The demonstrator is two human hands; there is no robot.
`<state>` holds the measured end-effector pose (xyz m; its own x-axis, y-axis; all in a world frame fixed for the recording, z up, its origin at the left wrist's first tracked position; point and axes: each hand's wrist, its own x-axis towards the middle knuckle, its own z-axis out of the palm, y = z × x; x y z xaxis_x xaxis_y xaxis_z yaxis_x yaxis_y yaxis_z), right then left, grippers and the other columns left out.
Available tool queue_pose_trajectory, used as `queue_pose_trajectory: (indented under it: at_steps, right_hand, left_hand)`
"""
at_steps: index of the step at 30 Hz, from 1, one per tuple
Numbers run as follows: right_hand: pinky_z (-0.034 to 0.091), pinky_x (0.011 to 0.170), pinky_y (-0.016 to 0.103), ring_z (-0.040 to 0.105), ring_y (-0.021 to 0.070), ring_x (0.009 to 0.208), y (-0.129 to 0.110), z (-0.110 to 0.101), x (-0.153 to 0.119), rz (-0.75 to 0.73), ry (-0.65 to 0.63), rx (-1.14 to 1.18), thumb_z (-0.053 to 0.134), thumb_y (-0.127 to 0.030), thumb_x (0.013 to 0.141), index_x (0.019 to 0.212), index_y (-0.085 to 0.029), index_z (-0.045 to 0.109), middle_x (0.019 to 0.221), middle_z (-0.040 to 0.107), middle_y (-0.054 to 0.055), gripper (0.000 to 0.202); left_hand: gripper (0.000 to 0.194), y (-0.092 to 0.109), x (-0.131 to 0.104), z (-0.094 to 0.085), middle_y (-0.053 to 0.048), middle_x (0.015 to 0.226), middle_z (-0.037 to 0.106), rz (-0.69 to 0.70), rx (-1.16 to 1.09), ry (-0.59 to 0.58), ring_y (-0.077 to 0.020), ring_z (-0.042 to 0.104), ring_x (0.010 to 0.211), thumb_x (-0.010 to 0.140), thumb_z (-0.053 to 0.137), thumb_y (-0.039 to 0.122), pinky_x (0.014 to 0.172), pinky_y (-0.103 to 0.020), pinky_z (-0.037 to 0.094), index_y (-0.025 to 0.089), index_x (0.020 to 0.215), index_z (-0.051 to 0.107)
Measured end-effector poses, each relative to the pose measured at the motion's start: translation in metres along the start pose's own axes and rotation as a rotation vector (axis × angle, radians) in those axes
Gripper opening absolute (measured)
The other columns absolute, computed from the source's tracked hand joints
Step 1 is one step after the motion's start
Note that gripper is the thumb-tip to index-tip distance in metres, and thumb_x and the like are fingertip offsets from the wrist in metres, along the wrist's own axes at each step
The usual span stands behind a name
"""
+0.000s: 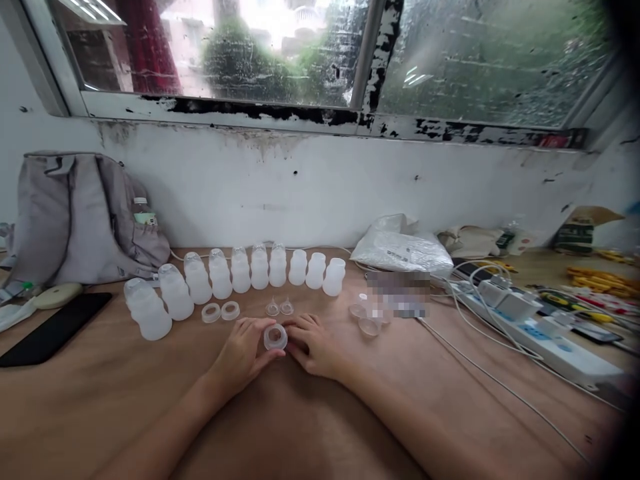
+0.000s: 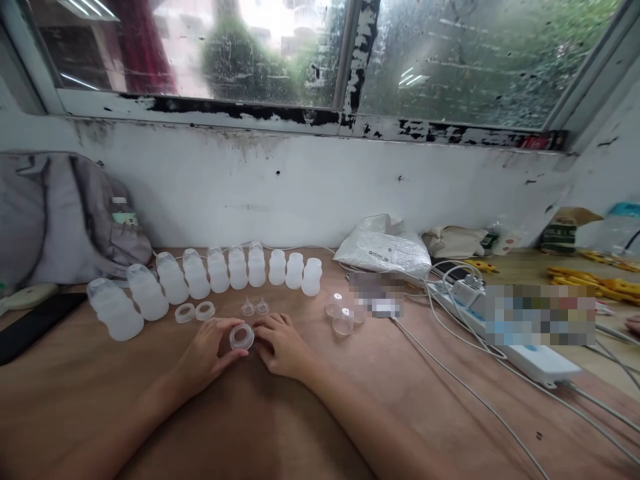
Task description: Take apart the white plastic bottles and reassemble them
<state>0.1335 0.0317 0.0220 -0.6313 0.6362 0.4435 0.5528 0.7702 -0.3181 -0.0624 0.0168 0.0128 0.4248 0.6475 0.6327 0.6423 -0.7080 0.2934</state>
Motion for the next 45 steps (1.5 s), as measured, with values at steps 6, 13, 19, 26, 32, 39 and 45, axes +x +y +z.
queue_pose_trajectory:
  at_steps: [6, 13, 19, 26, 32, 39, 45]
  right_hand:
    - [0.040, 0.076, 0.034, 0.049, 0.0182, 0.088, 0.013, 0.009, 0.001, 0.165, 0.148, -0.006, 0.043, -0.008, 0.080, 0.094, -0.020, 0.057, 0.091, 0.058, 0.006, 0.023]
    - [0.040, 0.074, 0.033, 0.049, 0.0180, 0.085, 0.015, 0.014, 0.001, 0.159, 0.151, -0.035, 0.043, -0.008, 0.080, 0.090, -0.020, 0.057, 0.089, 0.058, 0.005, 0.021]
    - [0.040, 0.074, 0.032, 0.049, 0.0178, 0.084, 0.016, 0.014, 0.002, 0.157, 0.141, -0.039, 0.042, -0.007, 0.080, 0.090, -0.020, 0.056, 0.088, 0.059, 0.004, 0.022]
    - [0.038, 0.080, 0.033, 0.049, 0.0185, 0.092, -0.001, 0.004, 0.000, 0.035, 0.072, 0.084, 0.046, -0.003, 0.068, 0.105, -0.021, 0.048, 0.096, 0.057, 0.004, 0.042]
    - [0.041, 0.073, 0.029, 0.053, 0.0168, 0.080, -0.020, 0.011, 0.000, 0.116, 0.178, 0.178, 0.045, -0.012, 0.075, 0.092, -0.021, 0.049, 0.085, 0.058, 0.004, 0.019]
    - [0.034, 0.050, 0.021, 0.042, 0.0107, 0.052, -0.016, 0.013, 0.005, 0.343, 0.275, 0.272, 0.047, -0.011, 0.069, 0.071, -0.021, 0.043, 0.059, 0.046, -0.005, 0.011]
    - [0.030, 0.045, 0.019, 0.036, 0.0090, 0.049, -0.011, 0.010, 0.009, 0.476, 0.288, 0.462, 0.045, -0.009, 0.061, 0.071, -0.021, 0.040, 0.054, 0.038, -0.008, 0.016]
  left_hand:
    - [0.056, 0.003, 0.003, -0.001, -0.007, 0.103, 0.058, 0.009, 0.007, -0.143, -0.0208, 0.052, 0.094, 0.074, 0.055, 0.045, 0.084, -0.037, 0.039, 0.020, 0.120, 0.035]
    - [0.055, 0.008, 0.005, -0.004, -0.006, 0.100, 0.058, -0.018, 0.014, -0.256, -0.0212, 0.050, 0.094, 0.072, 0.057, 0.047, 0.085, -0.038, 0.036, 0.019, 0.116, 0.040]
    - [0.018, 0.009, 0.007, -0.006, -0.004, 0.095, 0.058, -0.044, -0.004, -0.228, -0.0188, 0.049, 0.091, 0.085, 0.042, 0.029, 0.082, -0.035, 0.036, 0.020, 0.097, 0.053]
    - [0.021, 0.002, 0.006, -0.003, -0.001, 0.074, 0.058, -0.259, -0.174, -0.123, -0.0163, 0.052, 0.070, 0.087, 0.033, 0.030, 0.068, -0.030, 0.039, 0.021, 0.083, 0.051]
    - [0.022, 0.017, 0.008, -0.001, 0.001, 0.068, 0.059, -0.502, -0.567, -0.082, -0.0147, 0.056, 0.062, 0.084, 0.038, 0.038, 0.058, -0.024, 0.041, 0.021, 0.085, 0.051]
    - [0.028, 0.031, 0.007, 0.004, 0.002, 0.060, 0.056, -0.601, -0.825, -0.071, -0.0128, 0.054, 0.055, 0.083, 0.037, 0.037, 0.055, -0.023, 0.042, 0.020, 0.100, 0.051]
    - [0.038, 0.038, 0.008, 0.004, -0.003, 0.086, 0.057, -0.746, -1.105, -0.243, -0.0111, 0.059, 0.047, 0.070, 0.043, 0.027, 0.039, -0.019, 0.036, 0.022, 0.108, 0.043]
